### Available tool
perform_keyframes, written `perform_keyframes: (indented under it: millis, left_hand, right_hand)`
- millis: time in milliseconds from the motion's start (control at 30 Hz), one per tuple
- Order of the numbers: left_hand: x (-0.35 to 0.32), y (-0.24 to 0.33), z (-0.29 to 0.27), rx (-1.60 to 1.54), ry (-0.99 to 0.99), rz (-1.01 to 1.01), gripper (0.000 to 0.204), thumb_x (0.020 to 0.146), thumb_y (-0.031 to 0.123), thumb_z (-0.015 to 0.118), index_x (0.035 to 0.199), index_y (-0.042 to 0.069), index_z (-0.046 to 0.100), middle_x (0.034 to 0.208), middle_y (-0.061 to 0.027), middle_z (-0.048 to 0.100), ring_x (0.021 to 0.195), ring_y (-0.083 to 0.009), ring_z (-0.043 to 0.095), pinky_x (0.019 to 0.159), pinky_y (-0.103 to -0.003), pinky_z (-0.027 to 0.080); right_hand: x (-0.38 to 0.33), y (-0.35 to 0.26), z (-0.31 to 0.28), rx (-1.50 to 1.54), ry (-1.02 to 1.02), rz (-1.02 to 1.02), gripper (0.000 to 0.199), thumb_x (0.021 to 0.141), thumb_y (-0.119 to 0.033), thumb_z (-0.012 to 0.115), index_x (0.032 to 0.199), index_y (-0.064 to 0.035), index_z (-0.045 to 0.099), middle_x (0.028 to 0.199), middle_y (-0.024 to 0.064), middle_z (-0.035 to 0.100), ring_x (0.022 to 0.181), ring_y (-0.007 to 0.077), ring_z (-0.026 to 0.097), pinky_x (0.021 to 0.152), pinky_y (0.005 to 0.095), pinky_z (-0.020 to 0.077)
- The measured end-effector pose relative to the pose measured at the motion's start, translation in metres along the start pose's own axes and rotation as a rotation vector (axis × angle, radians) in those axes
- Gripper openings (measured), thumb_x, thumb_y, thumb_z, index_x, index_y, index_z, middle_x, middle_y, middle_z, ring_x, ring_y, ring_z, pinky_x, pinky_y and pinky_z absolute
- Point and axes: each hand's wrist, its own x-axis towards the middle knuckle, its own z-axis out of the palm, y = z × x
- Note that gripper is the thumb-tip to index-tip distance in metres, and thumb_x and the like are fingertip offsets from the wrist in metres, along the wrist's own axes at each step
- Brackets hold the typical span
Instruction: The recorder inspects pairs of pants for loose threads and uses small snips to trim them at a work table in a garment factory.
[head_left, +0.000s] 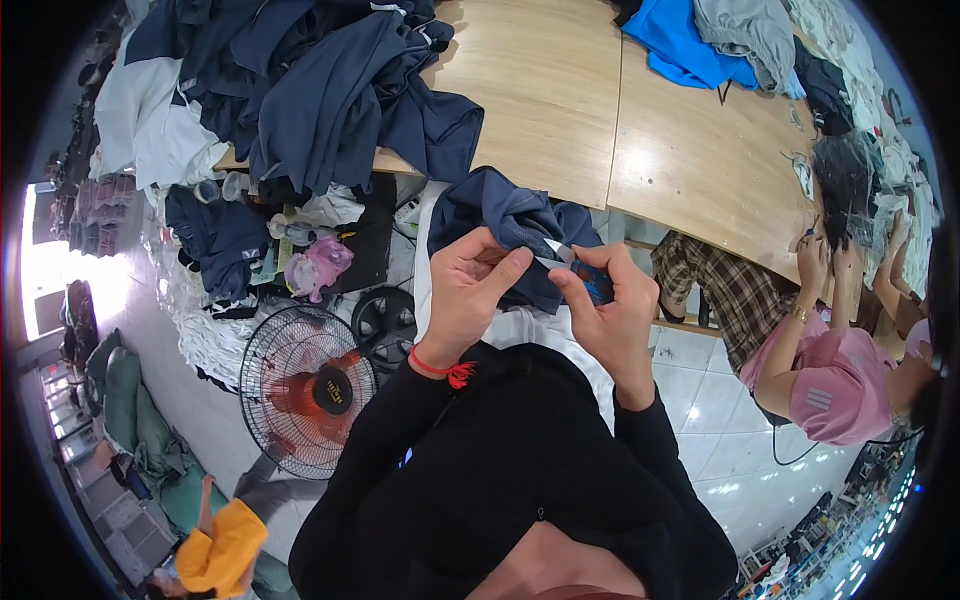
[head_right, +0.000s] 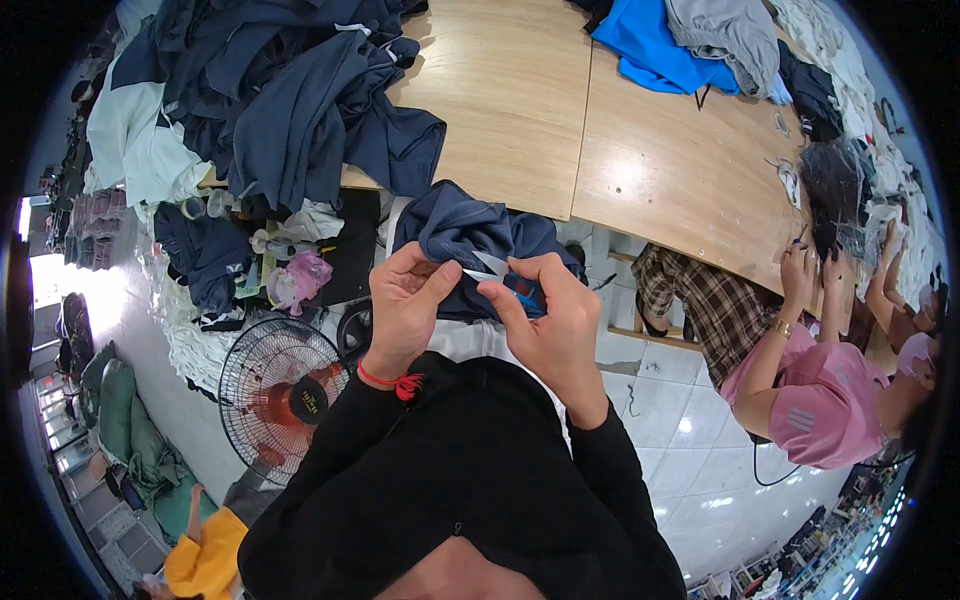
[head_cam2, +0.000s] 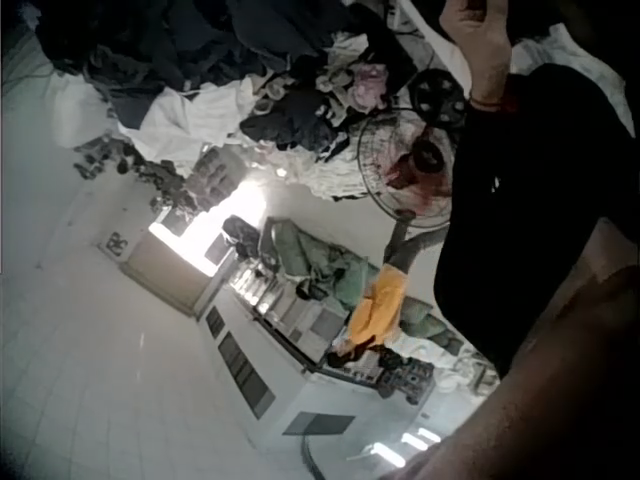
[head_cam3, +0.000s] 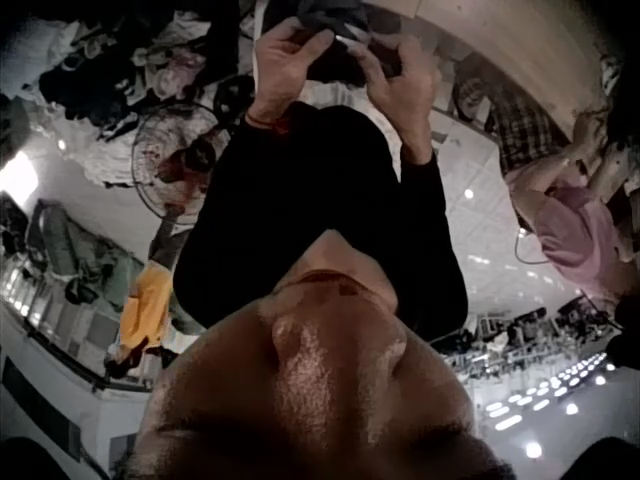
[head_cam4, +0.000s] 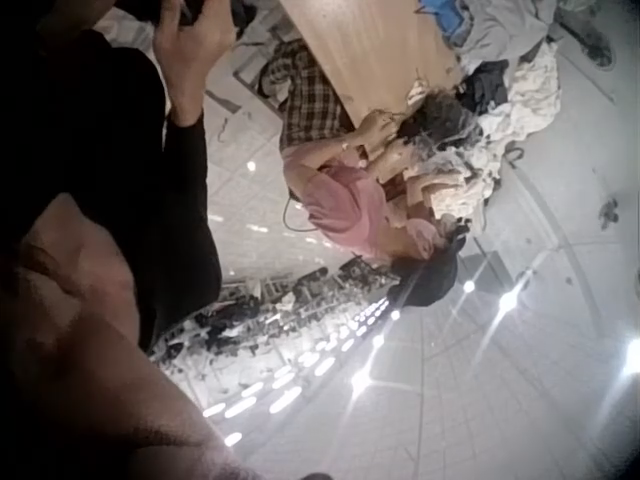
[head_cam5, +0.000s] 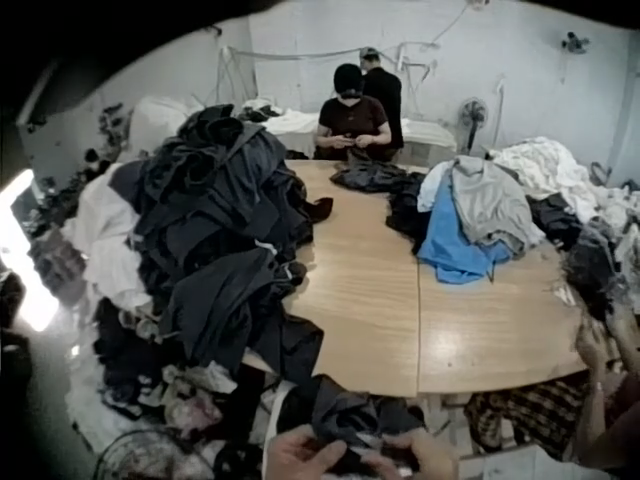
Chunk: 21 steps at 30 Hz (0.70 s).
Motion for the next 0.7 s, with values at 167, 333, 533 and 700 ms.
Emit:
perform_keyframes:
  millis: [167, 333, 533, 700]
  left_hand:
    - [-0.002, 0.002, -0.001, 0.068, -0.027, -0.012, 0.015, 0.101, -0.001, 0.073, 0.115, -0.005, 0.073, 0.107, -0.0092, 0.079, 0.098, -0.0101, 0.072, 0.089, -0.024, 0.057]
    - [0.001, 0.004, 0.004, 0.036, -0.003, 0.003, 0.013, 0.102, 0.0, 0.073, 0.114, -0.005, 0.073, 0.107, -0.0093, 0.078, 0.095, -0.0107, 0.072, 0.088, -0.025, 0.058]
    - [0.002, 0.0, 0.006, -0.059, -0.039, -0.08, 0.014, 0.103, 0.001, 0.071, 0.116, -0.005, 0.071, 0.108, -0.0108, 0.078, 0.1, -0.0148, 0.075, 0.091, -0.03, 0.06]
    - [0.004, -0.004, 0.009, -0.174, 0.019, -0.109, 0.015, 0.107, 0.002, 0.065, 0.121, -0.003, 0.068, 0.111, -0.012, 0.078, 0.104, -0.0176, 0.076, 0.093, -0.035, 0.063]
  right_hand:
    - [-0.002, 0.007, 0.004, -0.019, 0.03, -0.099, 0.032, 0.089, -0.02, 0.091, 0.098, 0.0019, 0.07, 0.082, 0.0125, 0.072, 0.066, 0.0209, 0.068, 0.061, 0.0308, 0.0524]
    - [-0.007, 0.023, 0.008, 0.346, 0.17, 0.201, 0.035, 0.087, -0.019, 0.093, 0.109, -0.0008, 0.071, 0.085, 0.0043, 0.072, 0.075, 0.0096, 0.064, 0.068, 0.0264, 0.052]
    - [0.006, 0.005, 0.02, 0.101, 0.079, -0.159, 0.034, 0.083, 0.0, 0.088, 0.115, -0.0036, 0.076, 0.091, 0.0066, 0.067, 0.081, 0.0149, 0.063, 0.069, 0.0258, 0.0456]
    - [0.013, 0.028, 0.019, 0.257, 0.316, 0.086, 0.012, 0.09, 0.009, 0.073, 0.089, -0.0012, 0.067, 0.084, 0.0061, 0.068, 0.071, 0.0127, 0.061, 0.064, 0.0243, 0.0444]
